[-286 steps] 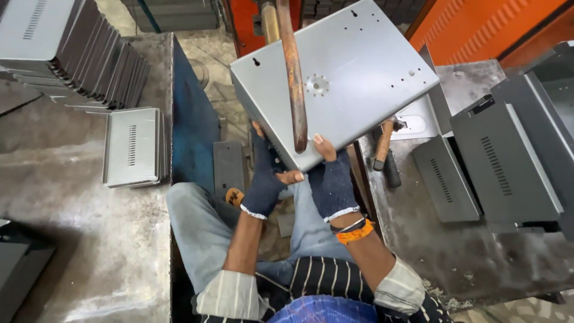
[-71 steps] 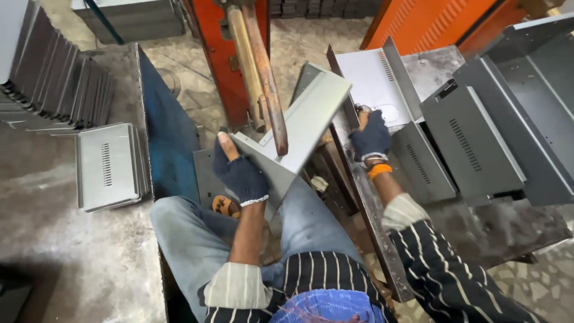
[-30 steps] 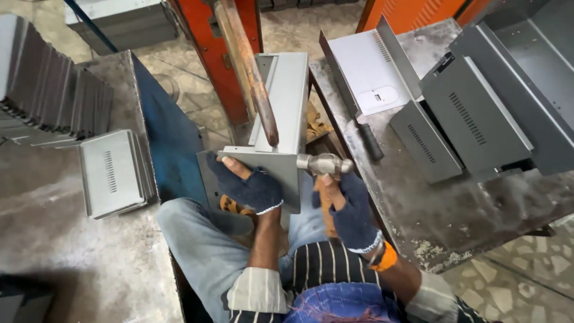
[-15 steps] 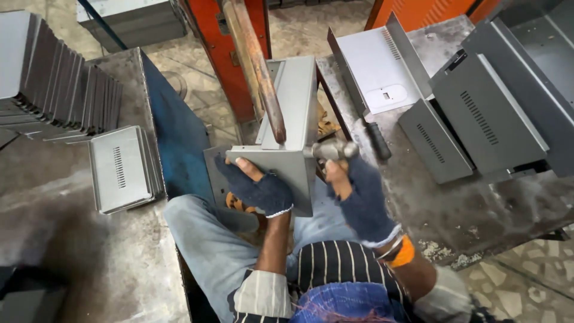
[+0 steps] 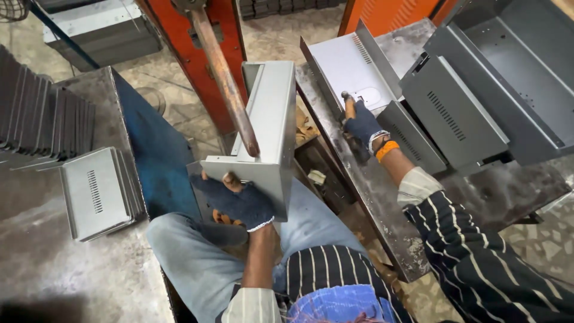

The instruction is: The recorder is assembling and spot welding metal enclosure parts in a workshop.

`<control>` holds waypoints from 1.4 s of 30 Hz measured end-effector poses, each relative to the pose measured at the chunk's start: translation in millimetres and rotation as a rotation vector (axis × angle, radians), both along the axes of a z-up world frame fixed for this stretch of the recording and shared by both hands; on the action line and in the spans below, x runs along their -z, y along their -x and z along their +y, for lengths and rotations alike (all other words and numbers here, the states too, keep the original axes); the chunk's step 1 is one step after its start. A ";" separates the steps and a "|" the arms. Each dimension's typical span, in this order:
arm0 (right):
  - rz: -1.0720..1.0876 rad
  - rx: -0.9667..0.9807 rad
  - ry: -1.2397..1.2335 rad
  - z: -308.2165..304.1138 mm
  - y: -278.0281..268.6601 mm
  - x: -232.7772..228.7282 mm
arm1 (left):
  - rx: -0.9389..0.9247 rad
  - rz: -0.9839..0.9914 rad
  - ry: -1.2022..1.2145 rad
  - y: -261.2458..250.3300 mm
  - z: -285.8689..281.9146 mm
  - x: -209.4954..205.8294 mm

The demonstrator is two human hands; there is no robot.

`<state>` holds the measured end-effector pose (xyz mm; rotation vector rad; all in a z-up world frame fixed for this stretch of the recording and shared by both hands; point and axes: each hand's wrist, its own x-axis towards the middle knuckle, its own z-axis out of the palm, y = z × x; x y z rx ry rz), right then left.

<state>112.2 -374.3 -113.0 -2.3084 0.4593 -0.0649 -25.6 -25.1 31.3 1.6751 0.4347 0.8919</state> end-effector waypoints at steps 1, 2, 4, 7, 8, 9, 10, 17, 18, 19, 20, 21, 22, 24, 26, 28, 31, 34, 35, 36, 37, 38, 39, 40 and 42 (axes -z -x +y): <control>-0.012 -0.070 0.060 -5.1 0.2 7.4 | 0.027 -0.067 -0.006 0.5 0.2 -0.2; -0.027 -0.140 0.117 -9.7 -1.1 14.4 | 0.056 -0.136 -0.013 -0.6 0.8 -1.1; -0.011 -0.169 0.095 -4.7 13.2 1.5 | 0.054 -0.144 -0.041 -4.3 3.1 -2.8; -0.093 -0.138 0.086 25.0 45.4 -68.7 | 0.051 -0.140 -0.062 -8.6 5.8 -7.5; -0.199 -0.077 0.092 41.3 53.7 -101.4 | 0.048 -0.134 -0.061 -11.9 8.7 -10.5; -0.204 -0.088 0.092 57.2 53.7 -126.4 | 0.037 -0.139 -0.062 -17.4 13.1 -5.3; -0.420 -0.111 0.096 74.4 56.4 -149.2 | 0.107 -0.120 -0.010 -20.4 18.9 0.9; -0.578 -0.943 0.196 176.4 29.2 -224.3 | 0.497 -0.202 0.080 -56.2 47.6 53.8; -0.578 -0.949 0.192 183.8 20.4 -223.3 | 0.491 -0.200 0.079 -58.4 49.7 54.8; -0.451 -0.913 0.172 191.2 12.0 -222.1 | 0.576 -0.237 0.105 -60.5 51.7 55.9; -0.322 -0.874 0.152 197.5 4.7 -220.7 | 0.665 -0.273 0.132 -62.0 52.8 57.3; -0.320 -0.877 0.150 197.9 3.4 -219.6 | 0.661 -0.270 0.131 -63.5 54.1 51.2; -0.322 -0.814 0.254 198.2 2.4 -218.5 | 0.696 -0.268 0.100 -65.8 56.0 44.4; -0.324 -0.751 0.358 196.1 4.4 -222.7 | 0.730 -0.267 0.067 -69.8 60.4 31.9; -0.383 -0.764 0.471 193.0 10.8 -233.2 | 0.941 -0.214 0.129 -71.7 66.9 20.0; -0.377 -0.770 0.508 192.9 14.8 -244.2 | 1.018 -0.149 0.161 -70.9 69.6 21.2; -0.388 -0.768 0.586 191.2 20.9 -252.8 | 1.123 -0.099 0.210 -69.8 69.8 24.9; -0.439 -0.770 0.635 189.6 22.7 -256.3 | 1.168 -0.131 0.282 -66.9 67.6 23.5; -0.472 -0.772 0.644 189.8 21.5 -257.4 | 1.191 -0.145 0.340 -66.8 67.6 21.5; -0.475 -0.776 0.643 190.0 21.4 -261.4 | 1.186 -0.146 0.338 -65.1 67.3 16.6; -0.441 -0.783 0.639 190.1 21.3 -265.2 | 1.185 -0.140 0.345 -63.5 67.1 11.8; -0.406 -0.791 0.635 189.7 21.9 -268.7 | 1.182 -0.133 0.353 -60.7 66.1 7.4; -0.407 -0.797 0.634 190.7 22.4 -269.2 | 1.176 -0.134 0.353 -60.7 66.2 6.4; -0.368 -0.787 0.622 191.0 22.9 -269.9 | 1.167 -0.127 0.344 -61.2 65.6 5.5; -0.327 -0.783 0.610 190.4 23.4 -269.1 | 1.154 -0.120 0.339 -61.5 63.7 6.3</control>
